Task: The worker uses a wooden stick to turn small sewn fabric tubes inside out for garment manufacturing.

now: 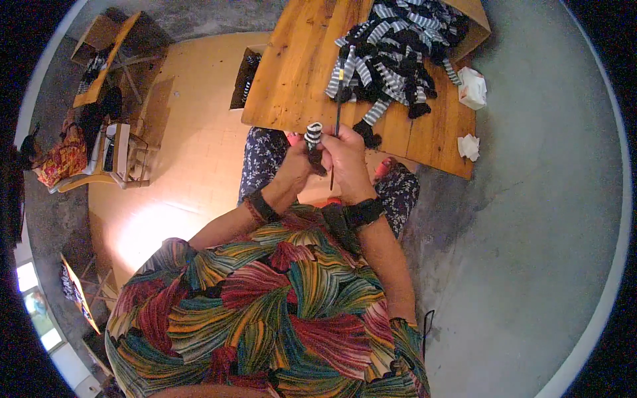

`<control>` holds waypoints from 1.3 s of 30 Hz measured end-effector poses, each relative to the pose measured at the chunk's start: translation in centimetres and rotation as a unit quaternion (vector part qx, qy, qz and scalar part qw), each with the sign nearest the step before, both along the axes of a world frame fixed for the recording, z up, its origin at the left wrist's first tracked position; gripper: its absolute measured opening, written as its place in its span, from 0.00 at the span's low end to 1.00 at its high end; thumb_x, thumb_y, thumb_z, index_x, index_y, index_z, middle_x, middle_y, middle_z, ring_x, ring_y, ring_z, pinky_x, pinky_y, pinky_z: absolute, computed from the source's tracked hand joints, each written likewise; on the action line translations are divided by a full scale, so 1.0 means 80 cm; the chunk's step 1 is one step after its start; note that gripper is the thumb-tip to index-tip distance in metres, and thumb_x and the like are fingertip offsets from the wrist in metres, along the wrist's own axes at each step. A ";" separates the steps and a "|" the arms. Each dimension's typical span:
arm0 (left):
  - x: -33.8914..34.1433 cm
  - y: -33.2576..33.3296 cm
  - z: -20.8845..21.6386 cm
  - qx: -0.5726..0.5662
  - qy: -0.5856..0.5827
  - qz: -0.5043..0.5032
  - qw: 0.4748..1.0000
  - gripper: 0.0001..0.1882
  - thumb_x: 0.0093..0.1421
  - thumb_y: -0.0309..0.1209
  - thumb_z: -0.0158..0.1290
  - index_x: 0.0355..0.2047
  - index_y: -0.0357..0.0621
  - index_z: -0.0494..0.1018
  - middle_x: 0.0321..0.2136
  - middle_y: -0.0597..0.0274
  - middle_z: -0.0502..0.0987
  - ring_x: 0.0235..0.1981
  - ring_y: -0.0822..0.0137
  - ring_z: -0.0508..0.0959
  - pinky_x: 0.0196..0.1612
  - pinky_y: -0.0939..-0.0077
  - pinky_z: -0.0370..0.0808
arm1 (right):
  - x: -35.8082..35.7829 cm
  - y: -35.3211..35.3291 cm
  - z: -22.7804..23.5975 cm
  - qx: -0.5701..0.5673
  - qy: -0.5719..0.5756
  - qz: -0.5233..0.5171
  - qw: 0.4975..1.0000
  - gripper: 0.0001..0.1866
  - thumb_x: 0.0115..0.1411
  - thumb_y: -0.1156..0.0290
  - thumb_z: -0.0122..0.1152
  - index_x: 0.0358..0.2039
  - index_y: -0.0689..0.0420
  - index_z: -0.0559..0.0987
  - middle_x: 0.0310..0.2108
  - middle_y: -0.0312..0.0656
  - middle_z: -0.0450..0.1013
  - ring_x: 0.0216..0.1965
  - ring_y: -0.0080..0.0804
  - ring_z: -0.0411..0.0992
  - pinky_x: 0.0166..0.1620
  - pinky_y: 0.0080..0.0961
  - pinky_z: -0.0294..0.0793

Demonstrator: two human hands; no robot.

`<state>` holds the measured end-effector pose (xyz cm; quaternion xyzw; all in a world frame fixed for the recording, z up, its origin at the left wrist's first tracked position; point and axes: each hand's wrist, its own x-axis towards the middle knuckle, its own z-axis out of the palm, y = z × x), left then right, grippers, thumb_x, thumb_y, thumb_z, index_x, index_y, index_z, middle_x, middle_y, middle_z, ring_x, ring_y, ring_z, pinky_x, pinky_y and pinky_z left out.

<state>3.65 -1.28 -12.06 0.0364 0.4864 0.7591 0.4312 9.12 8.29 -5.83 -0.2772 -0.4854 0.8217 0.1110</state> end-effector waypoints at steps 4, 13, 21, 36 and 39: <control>-0.029 -0.020 0.035 0.030 0.084 0.109 0.990 0.12 0.51 0.18 0.44 0.37 0.36 0.68 0.31 0.64 0.71 0.33 0.73 0.71 0.37 0.81 0.69 | 0.006 0.006 0.005 0.011 0.003 -0.031 0.999 0.04 0.54 0.78 0.49 0.31 0.59 0.71 0.20 0.35 0.67 0.12 0.13 0.57 0.14 0.11 0.52; -0.034 0.006 0.051 0.167 -0.065 0.025 0.983 0.14 0.56 0.26 0.46 0.44 0.39 0.64 0.34 0.59 0.71 0.35 0.67 0.72 0.39 0.76 0.71 | -0.012 -0.015 0.005 0.034 0.058 -0.072 0.995 0.08 0.52 0.79 0.51 0.34 0.59 0.69 0.22 0.33 0.68 0.14 0.12 0.58 0.12 0.11 0.51; -0.057 0.008 0.047 0.199 -0.204 0.100 0.953 0.10 0.58 0.33 0.46 0.37 0.43 0.65 0.27 0.57 0.72 0.32 0.59 0.73 0.37 0.64 0.73 | 0.011 -0.008 -0.010 0.189 -0.035 0.020 0.981 0.03 0.52 0.75 0.50 0.28 0.60 0.71 0.19 0.34 0.66 0.20 0.18 0.64 0.21 0.15 0.61; -0.104 -0.006 0.077 0.274 -0.222 0.162 0.922 0.09 0.53 0.28 0.52 0.34 0.44 0.67 0.21 0.60 0.69 0.26 0.58 0.72 0.32 0.61 0.73 | 0.058 -0.008 0.014 0.367 -0.090 0.083 0.922 0.13 0.58 0.67 0.47 0.28 0.65 0.73 0.14 0.37 0.64 0.17 0.20 0.61 0.22 0.19 0.62; -0.096 0.000 0.080 0.286 -0.202 0.142 0.926 0.11 0.52 0.27 0.52 0.36 0.44 0.66 0.20 0.60 0.69 0.26 0.59 0.72 0.32 0.61 0.72 | 0.053 -0.007 0.010 0.362 -0.108 0.102 0.920 0.13 0.57 0.67 0.47 0.28 0.64 0.73 0.14 0.37 0.64 0.17 0.20 0.61 0.22 0.19 0.61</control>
